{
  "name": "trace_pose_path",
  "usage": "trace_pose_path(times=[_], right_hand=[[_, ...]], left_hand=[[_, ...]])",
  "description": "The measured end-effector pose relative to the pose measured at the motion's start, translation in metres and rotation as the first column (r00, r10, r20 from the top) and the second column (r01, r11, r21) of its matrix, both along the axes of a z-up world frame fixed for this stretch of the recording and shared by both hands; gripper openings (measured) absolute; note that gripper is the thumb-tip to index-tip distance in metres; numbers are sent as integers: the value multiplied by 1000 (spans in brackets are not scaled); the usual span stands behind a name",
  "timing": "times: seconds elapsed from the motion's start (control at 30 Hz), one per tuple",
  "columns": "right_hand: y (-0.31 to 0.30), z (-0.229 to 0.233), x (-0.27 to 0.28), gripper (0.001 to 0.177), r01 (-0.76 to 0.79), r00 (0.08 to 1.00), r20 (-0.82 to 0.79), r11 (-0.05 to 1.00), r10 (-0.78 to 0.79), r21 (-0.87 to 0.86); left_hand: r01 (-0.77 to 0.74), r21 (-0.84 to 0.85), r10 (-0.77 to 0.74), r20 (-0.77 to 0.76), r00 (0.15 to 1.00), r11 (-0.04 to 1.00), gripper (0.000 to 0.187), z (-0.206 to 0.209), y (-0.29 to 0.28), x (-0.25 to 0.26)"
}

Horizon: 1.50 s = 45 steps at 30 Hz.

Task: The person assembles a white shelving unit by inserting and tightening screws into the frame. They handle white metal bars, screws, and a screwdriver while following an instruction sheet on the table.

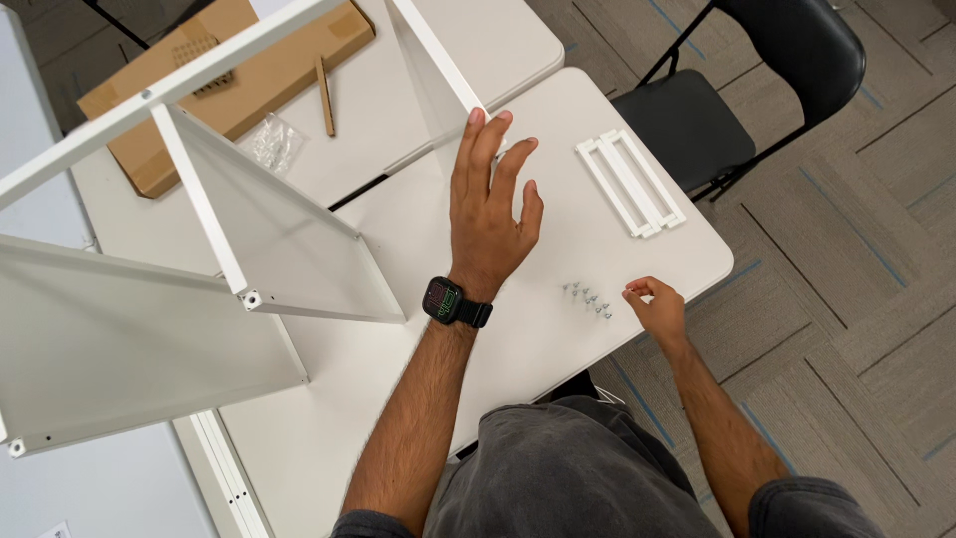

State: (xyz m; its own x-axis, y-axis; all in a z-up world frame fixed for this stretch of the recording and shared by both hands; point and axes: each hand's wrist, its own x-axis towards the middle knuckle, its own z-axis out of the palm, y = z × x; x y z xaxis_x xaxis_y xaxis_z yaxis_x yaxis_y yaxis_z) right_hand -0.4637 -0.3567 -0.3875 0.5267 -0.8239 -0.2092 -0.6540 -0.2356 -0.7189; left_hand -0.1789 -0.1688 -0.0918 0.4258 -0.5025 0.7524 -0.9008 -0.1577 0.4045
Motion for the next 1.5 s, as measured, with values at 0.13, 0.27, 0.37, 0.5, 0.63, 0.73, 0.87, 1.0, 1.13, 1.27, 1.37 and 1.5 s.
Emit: trace_pose_path(times=[0.13, 0.27, 0.37, 0.5, 0.63, 0.73, 0.87, 1.0, 1.13, 1.27, 1.37, 1.5], right_hand=[[-1, -30, -7, 17, -84, 986, -148, 996, 81, -10], [9, -28, -3, 20, -106, 922, -366, 991, 127, 78], [18, -29, -3, 20, -118, 917, -373, 990, 139, 78], [26, -29, 0, 24, -129, 917, -371, 989, 147, 75], [32, -24, 5, 20, -137, 907, -394, 989, 146, 50], [33, -24, 6, 21, -158, 899, -406, 986, 164, 49], [27, -41, -1, 36, -232, 891, -400, 973, 213, 0], [13, -53, -21, 40, -214, 937, -292, 976, 194, -39], [-3, -65, -37, 39, -90, 980, -189, 987, 64, -134], [-13, -54, -32, 26, 25, 989, -143, 994, -40, -107], [-2, -7, -5, 32, 56, 998, -14, 997, -57, -49], [17, 77, 38, 35, 22, 995, 95, 1000, -21, -9]], left_hand=[[3, -21, -3, 16, 1000, 1000, 42, -2, 0, 1], [54, -17, -54, 31, 998, 998, 36, 13, 8, -2], [52, 2, -52, 23, 998, 999, 38, 11, 8, -1], [55, 11, -55, 23, 998, 998, 40, 11, 9, 0], [47, 3, -47, 26, 999, 999, 40, 9, 9, -1], [48, -1, -48, 29, 998, 999, 40, 10, 9, -1], [63, 4, -63, 1, 998, 998, 42, 11, 10, -2], [74, -4, -74, 0, 997, 997, 43, 13, 15, -3], [58, -8, -59, -43, 997, 998, 49, 9, 16, -3], [36, 81, -32, -60, 998, 996, 63, 7, 22, -1], [63, 142, -52, -82, 995, 988, 70, 17, 31, 0], [91, 189, -71, -107, 992, 978, 75, 36, 46, 3]])
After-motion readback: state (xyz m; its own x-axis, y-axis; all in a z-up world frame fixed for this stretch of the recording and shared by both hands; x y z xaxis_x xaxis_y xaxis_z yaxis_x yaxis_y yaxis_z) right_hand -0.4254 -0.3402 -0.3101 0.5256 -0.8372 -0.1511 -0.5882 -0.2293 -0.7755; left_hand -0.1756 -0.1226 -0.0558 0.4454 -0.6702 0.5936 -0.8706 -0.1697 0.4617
